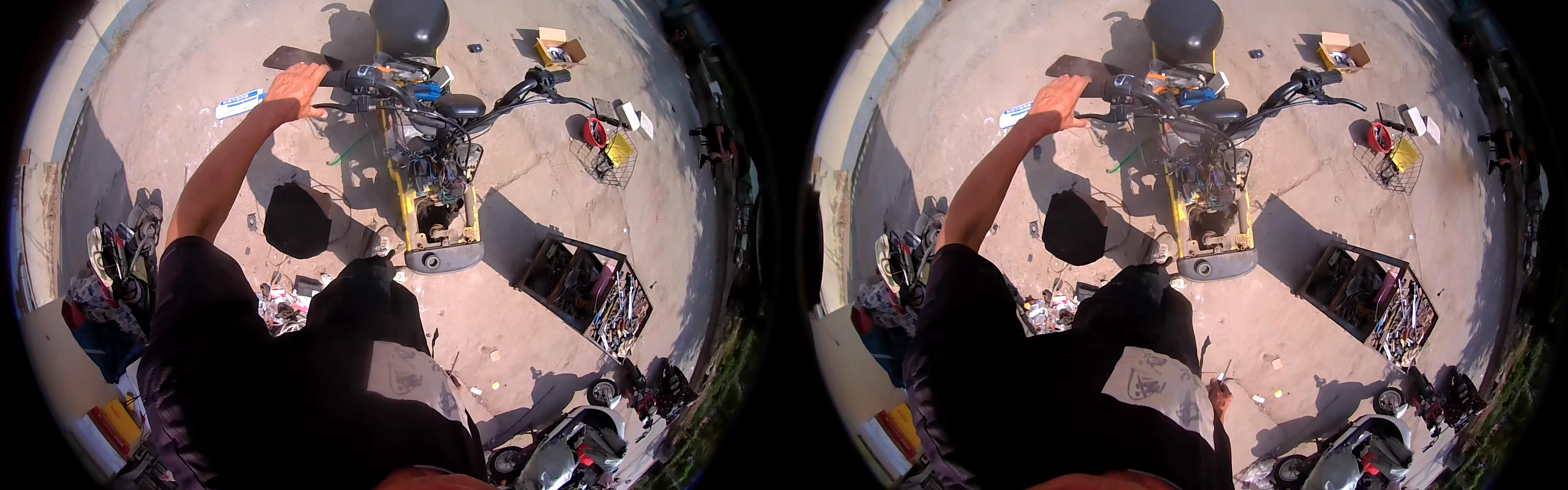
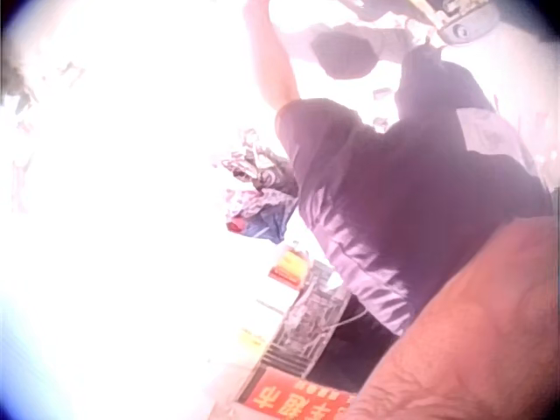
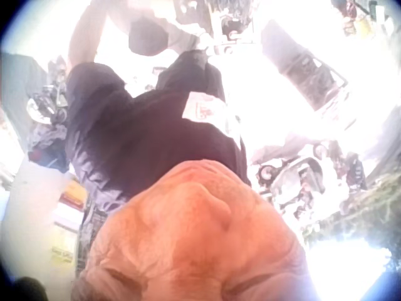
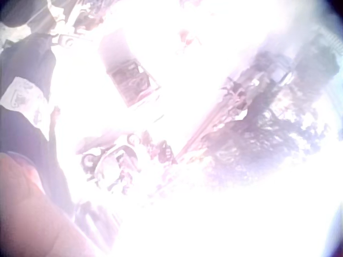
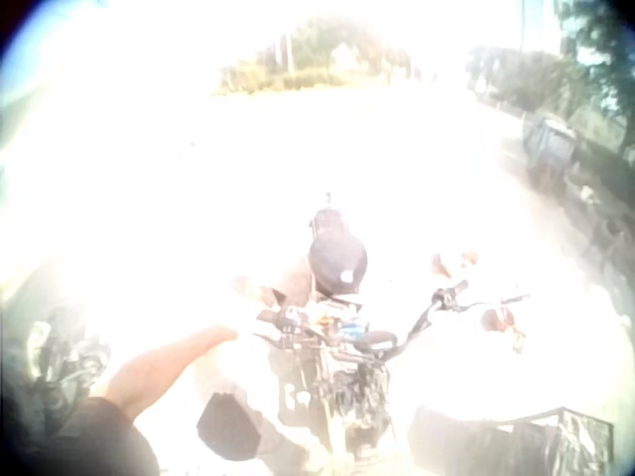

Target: The person uses a T-handle wrench to tighten bolts on the scooter's handlebar assembly and then moves to the front wheel area to adjust components near the brake caliper. The person handles the wrench and scooter parts directly.

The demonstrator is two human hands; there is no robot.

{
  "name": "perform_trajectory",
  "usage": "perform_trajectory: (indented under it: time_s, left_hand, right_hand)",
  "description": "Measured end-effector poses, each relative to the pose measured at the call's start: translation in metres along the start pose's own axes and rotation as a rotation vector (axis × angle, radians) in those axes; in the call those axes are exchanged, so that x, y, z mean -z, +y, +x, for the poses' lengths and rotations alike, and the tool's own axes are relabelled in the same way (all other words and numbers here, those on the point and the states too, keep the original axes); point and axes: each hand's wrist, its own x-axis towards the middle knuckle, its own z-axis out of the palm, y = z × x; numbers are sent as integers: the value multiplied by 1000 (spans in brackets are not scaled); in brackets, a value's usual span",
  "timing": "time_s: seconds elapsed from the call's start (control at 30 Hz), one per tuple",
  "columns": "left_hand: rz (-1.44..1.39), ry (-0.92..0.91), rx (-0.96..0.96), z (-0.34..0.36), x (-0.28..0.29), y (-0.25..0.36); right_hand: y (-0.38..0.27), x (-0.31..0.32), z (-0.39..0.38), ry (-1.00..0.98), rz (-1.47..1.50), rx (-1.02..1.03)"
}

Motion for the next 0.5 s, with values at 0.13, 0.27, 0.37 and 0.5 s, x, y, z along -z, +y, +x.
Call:
perform_trajectory:
  time_s: [0.13, 0.27, 0.37, 0.5]
  left_hand:
    - [-40, 232, -204, 21, -17, -19]
    - [-68, 168, -125, 7, -8, 0]
    - [-39, 129, -135, -6, -7, 22]
    - [124, 95, -132, 5, -7, 12]
  right_hand:
    - [-39, 27, -6, 166, 416, -235]
    - [-56, 53, -5, 194, 1256, -999]
    - [-39, 41, 0, 319, 1323, -985]
    - [-31, 41, 54, 266, 1282, -934]
